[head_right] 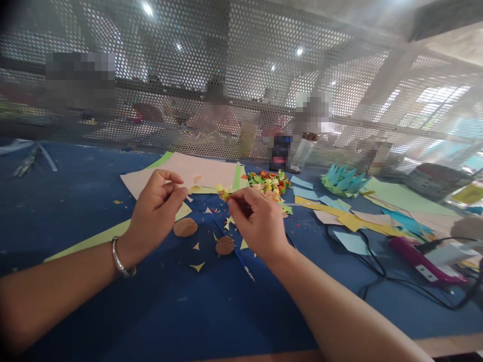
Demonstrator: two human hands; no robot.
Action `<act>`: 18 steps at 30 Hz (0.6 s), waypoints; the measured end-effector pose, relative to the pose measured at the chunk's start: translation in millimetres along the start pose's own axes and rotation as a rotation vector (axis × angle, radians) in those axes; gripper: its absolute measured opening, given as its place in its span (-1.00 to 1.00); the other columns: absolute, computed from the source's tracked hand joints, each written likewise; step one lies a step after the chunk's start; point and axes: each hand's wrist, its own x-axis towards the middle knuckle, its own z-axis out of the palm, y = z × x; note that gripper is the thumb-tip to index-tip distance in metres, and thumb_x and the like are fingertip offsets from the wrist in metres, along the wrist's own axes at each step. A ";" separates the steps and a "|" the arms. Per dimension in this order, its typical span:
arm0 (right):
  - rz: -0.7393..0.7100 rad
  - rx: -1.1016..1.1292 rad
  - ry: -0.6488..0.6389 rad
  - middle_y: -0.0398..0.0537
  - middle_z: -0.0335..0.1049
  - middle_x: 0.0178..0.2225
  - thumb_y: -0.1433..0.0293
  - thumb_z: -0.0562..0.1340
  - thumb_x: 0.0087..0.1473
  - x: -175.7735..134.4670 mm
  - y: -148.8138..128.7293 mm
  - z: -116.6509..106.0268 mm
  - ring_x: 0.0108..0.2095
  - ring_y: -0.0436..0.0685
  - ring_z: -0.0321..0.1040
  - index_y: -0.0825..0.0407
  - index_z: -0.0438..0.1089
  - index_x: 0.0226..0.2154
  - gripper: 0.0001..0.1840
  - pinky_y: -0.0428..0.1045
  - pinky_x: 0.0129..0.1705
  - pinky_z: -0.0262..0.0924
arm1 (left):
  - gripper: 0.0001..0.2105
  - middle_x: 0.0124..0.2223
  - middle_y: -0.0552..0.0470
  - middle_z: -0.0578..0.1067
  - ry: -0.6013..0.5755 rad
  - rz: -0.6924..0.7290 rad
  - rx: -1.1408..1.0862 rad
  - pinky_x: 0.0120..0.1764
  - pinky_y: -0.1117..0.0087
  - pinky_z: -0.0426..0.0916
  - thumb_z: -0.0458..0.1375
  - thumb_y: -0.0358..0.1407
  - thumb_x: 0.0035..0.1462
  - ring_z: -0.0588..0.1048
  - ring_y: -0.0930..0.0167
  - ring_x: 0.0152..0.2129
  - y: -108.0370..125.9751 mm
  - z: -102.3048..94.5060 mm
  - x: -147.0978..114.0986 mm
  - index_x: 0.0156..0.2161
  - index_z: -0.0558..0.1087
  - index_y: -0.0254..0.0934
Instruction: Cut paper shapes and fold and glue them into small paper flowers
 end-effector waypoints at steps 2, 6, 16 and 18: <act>0.046 -0.013 0.025 -0.18 0.40 -0.51 0.40 0.24 0.15 3.9 5.8 -4.9 -0.53 -0.03 0.28 0.04 0.46 -0.38 -0.90 -0.10 -0.44 0.17 | -0.91 -0.57 0.22 0.20 0.032 -0.019 -0.028 -0.60 0.45 0.02 0.10 -0.35 0.24 0.13 0.49 -0.67 -5.9 -0.7 3.9 -0.18 0.27 -0.16; 0.147 -0.033 0.118 -0.20 0.36 -0.60 0.31 0.26 0.12 14.8 24.5 -18.4 -0.60 -0.02 0.26 0.05 0.47 -0.40 -0.84 -0.12 -0.53 0.12 | -0.87 -0.60 0.24 0.17 0.077 -0.029 0.020 -0.60 0.46 0.03 0.12 -0.40 0.19 0.13 0.50 -0.68 -10.6 -2.4 7.0 -0.19 0.27 -0.17; 0.424 -0.311 0.157 -0.07 0.49 -0.53 0.17 0.26 0.01 38.6 111.6 -43.4 -0.57 0.08 0.38 0.06 0.52 -0.41 -0.72 -0.05 -0.47 0.21 | -0.66 -0.52 0.23 0.11 -0.079 0.052 0.114 -0.51 0.44 0.17 0.10 -0.61 -0.02 0.14 0.52 -0.63 -5.6 -2.7 2.4 -0.17 0.26 -0.18; 0.483 -0.339 0.124 -0.06 0.46 -0.60 0.18 0.30 -0.06 40.4 128.2 -46.2 -0.60 0.10 0.37 0.06 0.50 -0.51 -0.73 -0.04 -0.51 0.18 | -0.59 -0.39 0.16 0.27 -0.273 0.061 0.032 -0.49 0.44 0.24 0.10 -0.59 0.01 0.22 0.54 -0.61 -3.8 -0.8 -2.5 -0.06 0.26 -0.15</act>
